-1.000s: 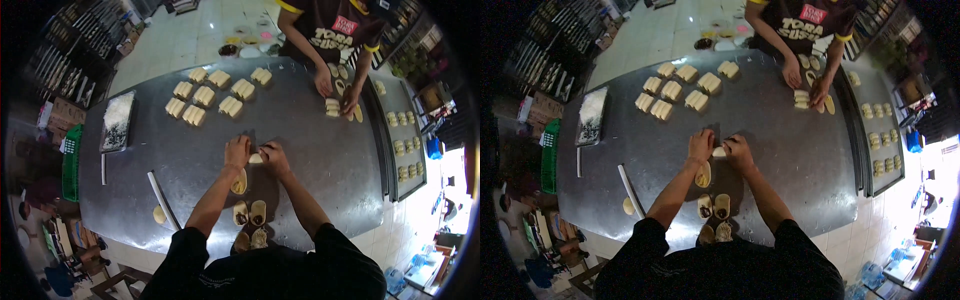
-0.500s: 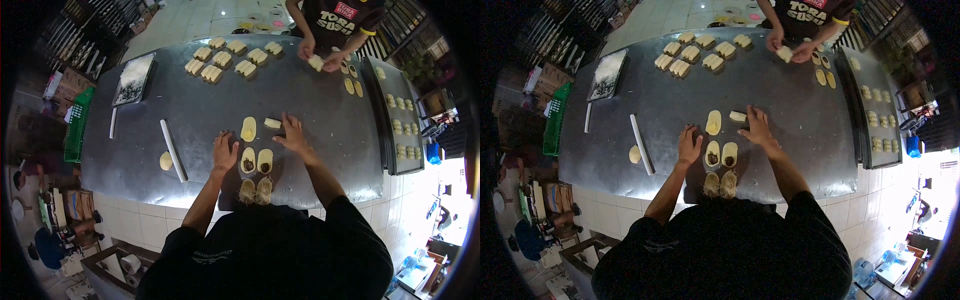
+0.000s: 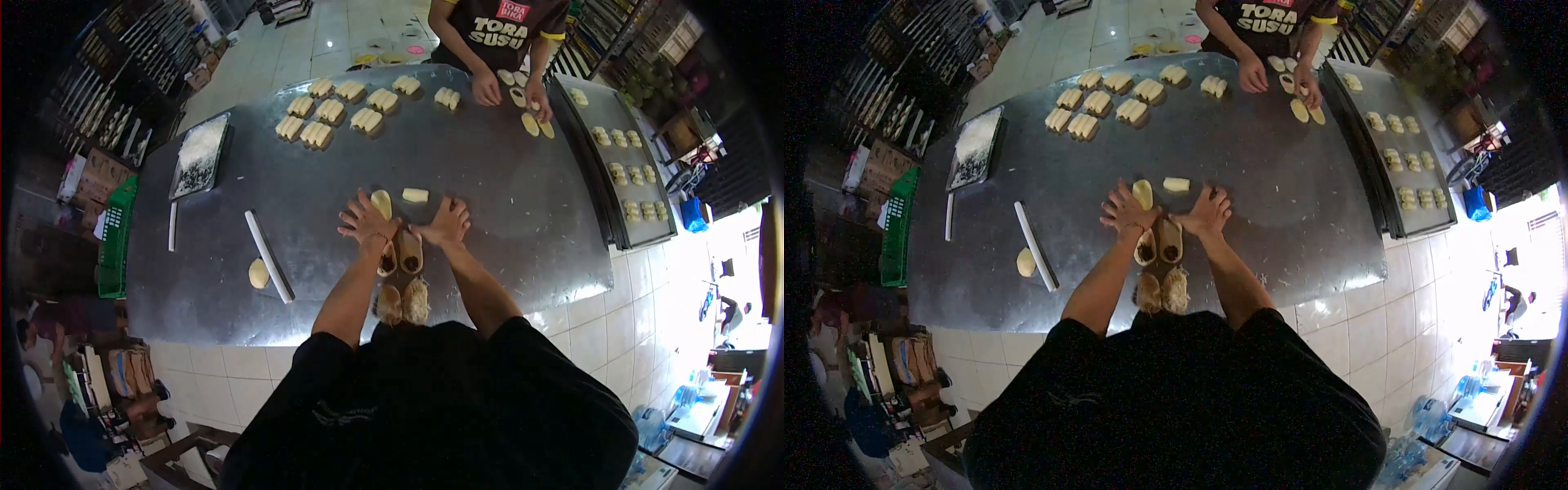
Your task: Shaping pieces of dough with filling and placing them onto a baking tray.
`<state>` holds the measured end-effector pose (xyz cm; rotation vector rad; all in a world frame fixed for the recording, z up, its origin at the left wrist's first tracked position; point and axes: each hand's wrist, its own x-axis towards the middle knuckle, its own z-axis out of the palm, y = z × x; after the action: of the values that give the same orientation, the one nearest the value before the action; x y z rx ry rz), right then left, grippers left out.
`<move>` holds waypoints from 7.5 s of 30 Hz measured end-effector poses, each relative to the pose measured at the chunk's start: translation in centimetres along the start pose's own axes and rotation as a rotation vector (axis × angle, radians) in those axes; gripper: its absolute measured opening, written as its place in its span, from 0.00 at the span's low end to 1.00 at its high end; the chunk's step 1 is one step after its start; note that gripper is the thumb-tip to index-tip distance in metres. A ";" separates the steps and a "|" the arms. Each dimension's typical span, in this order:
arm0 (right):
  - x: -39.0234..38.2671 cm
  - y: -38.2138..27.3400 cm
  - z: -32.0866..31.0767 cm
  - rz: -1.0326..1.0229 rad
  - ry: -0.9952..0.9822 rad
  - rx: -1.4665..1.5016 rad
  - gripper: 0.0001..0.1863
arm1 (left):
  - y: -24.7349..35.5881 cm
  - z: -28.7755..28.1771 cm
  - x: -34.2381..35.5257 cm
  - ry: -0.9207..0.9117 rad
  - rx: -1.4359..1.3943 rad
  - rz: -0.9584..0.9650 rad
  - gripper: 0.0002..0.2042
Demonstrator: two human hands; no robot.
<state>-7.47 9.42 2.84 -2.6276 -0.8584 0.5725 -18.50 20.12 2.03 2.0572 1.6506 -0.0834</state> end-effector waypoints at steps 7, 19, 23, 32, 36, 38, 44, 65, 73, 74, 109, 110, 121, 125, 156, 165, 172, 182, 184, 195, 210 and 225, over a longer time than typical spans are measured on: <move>-2.8 8.6 4.8 -0.422 0.136 0.500 0.15 | -7.4 1.9 -8.4 0.229 -0.091 0.686 0.16; -12.3 8.3 6.4 -0.706 0.286 0.468 0.06 | -9.5 3.8 -12.2 0.150 -0.137 1.021 0.08; -8.7 6.6 5.3 -0.706 0.354 0.277 0.09 | -7.4 3.6 -10.0 0.246 -0.070 0.863 0.12; -6.3 5.6 4.5 -0.535 0.232 0.430 0.06 | -5.9 1.8 -5.9 0.176 0.001 0.875 0.20; -4.4 4.4 4.7 -0.566 0.315 0.276 0.11 | -3.7 3.4 -4.0 0.243 0.114 0.859 0.14; -1.1 2.6 3.6 -0.488 0.368 0.234 0.10 | -1.0 2.2 -1.1 0.308 0.146 0.803 0.13; -1.6 3.4 2.4 -0.647 0.249 0.412 0.08 | -2.2 1.4 0.0 0.226 -0.017 0.979 0.11; -2.1 4.5 0.2 -0.747 -0.142 0.253 0.28 | -2.7 0.6 -2.2 -0.199 -0.063 0.936 0.33; -2.9 4.5 3.2 -0.623 0.222 0.623 0.23 | -1.2 1.7 -1.9 -0.217 -0.371 0.686 0.28; -2.1 3.3 2.7 -0.624 0.216 0.628 0.23 | -0.7 1.6 -1.0 -0.215 -0.368 0.680 0.28; -7.4 4.5 0.7 -0.004 0.029 0.085 0.57 | -1.7 -0.4 -8.7 -0.143 0.084 0.150 0.64; -7.8 3.4 0.9 -0.015 -0.023 0.046 0.56 | -2.1 -0.2 -7.7 -0.116 0.076 0.159 0.64; -13.8 10.0 4.7 -0.641 0.168 0.340 0.14 | -10.5 2.1 -14.5 0.145 -0.103 0.861 0.20; -18.4 8.6 5.0 -0.695 0.212 0.424 0.10 | -12.2 3.2 -16.9 0.173 -0.083 1.025 0.11; -7.4 3.7 2.8 -0.677 -0.004 0.084 0.18 | -4.1 -5.8 -6.0 0.428 -0.429 0.799 0.16; -12.6 6.8 1.8 -1.008 -0.088 0.071 0.22 | -7.9 2.9 -11.0 -0.140 -0.222 1.018 0.27; -10.1 7.7 2.6 -0.558 0.026 0.553 0.29 | -4.1 3.2 -9.6 -0.367 -0.225 0.654 0.35; 0.6 4.6 -3.2 -0.440 -0.129 0.444 0.27 | -2.6 1.1 -4.3 -0.043 -0.416 0.553 0.37; 5.0 3.8 -5.7 -0.301 -0.306 0.504 0.23 | -5.1 0.6 -1.4 -0.233 -0.582 0.320 0.41; 13.0 -6.7 0.6 -0.210 0.062 0.107 0.37 | -0.3 -2.6 13.9 0.145 0.020 0.210 0.52; 2.7 -4.2 3.0 -0.994 0.125 -0.098 0.09 | -8.3 -0.7 2.9 0.267 -0.147 0.882 0.11; 8.3 -3.4 3.1 -0.537 -0.150 0.162 0.10 | -4.9 -2.0 8.0 -0.061 -0.184 0.567 0.08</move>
<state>-4.36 17.68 -0.72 -2.0996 -1.4298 0.6562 -21.41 28.85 -0.71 2.2652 0.9494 0.1892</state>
